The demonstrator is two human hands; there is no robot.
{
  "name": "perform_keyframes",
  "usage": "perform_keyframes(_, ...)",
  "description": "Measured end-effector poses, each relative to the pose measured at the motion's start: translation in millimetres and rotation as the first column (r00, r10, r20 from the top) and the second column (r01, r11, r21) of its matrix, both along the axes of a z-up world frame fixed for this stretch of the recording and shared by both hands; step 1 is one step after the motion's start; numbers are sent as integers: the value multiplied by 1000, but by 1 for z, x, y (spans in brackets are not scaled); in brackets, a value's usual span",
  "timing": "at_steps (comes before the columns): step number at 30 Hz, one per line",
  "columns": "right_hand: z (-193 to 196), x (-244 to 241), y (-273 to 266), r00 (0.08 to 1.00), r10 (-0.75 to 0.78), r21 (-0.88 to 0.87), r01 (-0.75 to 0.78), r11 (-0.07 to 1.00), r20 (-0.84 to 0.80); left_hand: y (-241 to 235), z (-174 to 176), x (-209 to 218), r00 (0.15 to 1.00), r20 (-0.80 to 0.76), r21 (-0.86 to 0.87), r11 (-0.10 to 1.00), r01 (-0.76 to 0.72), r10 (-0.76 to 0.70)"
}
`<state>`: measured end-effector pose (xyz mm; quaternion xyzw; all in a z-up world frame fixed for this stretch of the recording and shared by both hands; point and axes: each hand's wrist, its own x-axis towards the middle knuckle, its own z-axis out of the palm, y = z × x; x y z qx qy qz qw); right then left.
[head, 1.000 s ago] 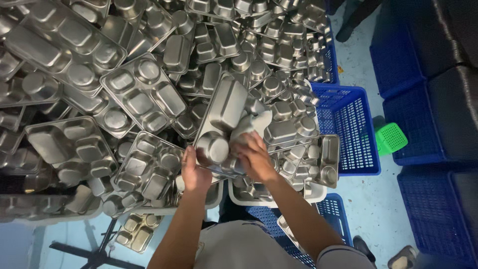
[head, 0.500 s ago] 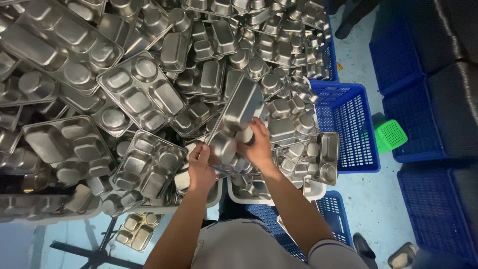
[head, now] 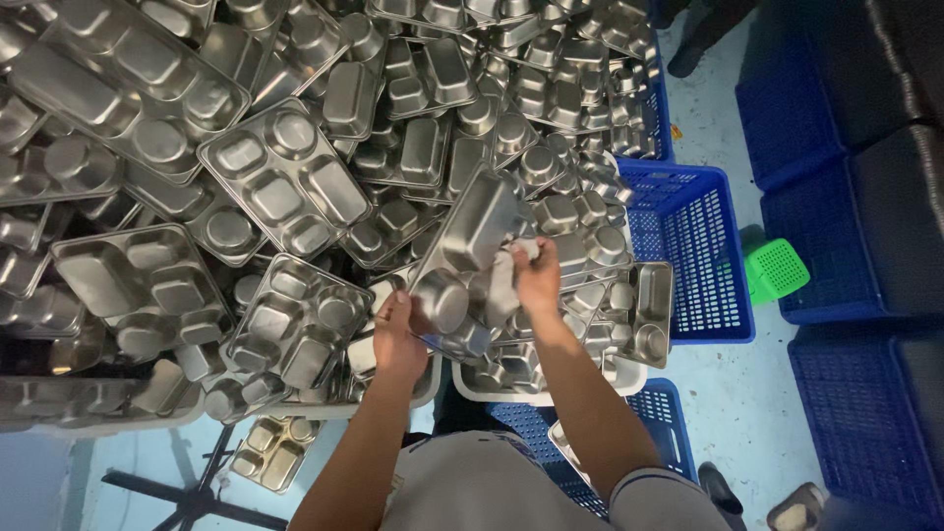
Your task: The person repeatedly picks up stainless steel compartmentalized trays from a large pile, wipes each tray with a cloth, and places the cleaned trays into a blue plastic basket. The process is continuous and repetitive throughout the clip.
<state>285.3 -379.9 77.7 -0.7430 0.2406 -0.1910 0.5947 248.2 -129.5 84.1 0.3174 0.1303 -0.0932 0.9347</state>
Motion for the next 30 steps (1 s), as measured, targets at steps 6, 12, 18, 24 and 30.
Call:
perform_keyframes(6,45,-39,-12,933,326,614,-349,708,154,9,52,8,997,-32,-87,993,-76,74)
perform_keyframes(12,88,-77,67,738,633,-876,-442,192,-233,-7,90,14,981,-141,-97,984,-147,133)
perform_keyframes(18,100,-71,77,839,516,-575,-511,639,-173,-8,57,7,981,23,-110,976,-190,194)
perform_keyframes(24,61,-85,69,868,475,-157,-494,855,-145,2,52,-2,977,21,-85,974,-212,214)
perform_keyframes(30,40,-84,24,971,229,381,-184,906,-75,27,61,-1,977,-35,-273,939,-211,210)
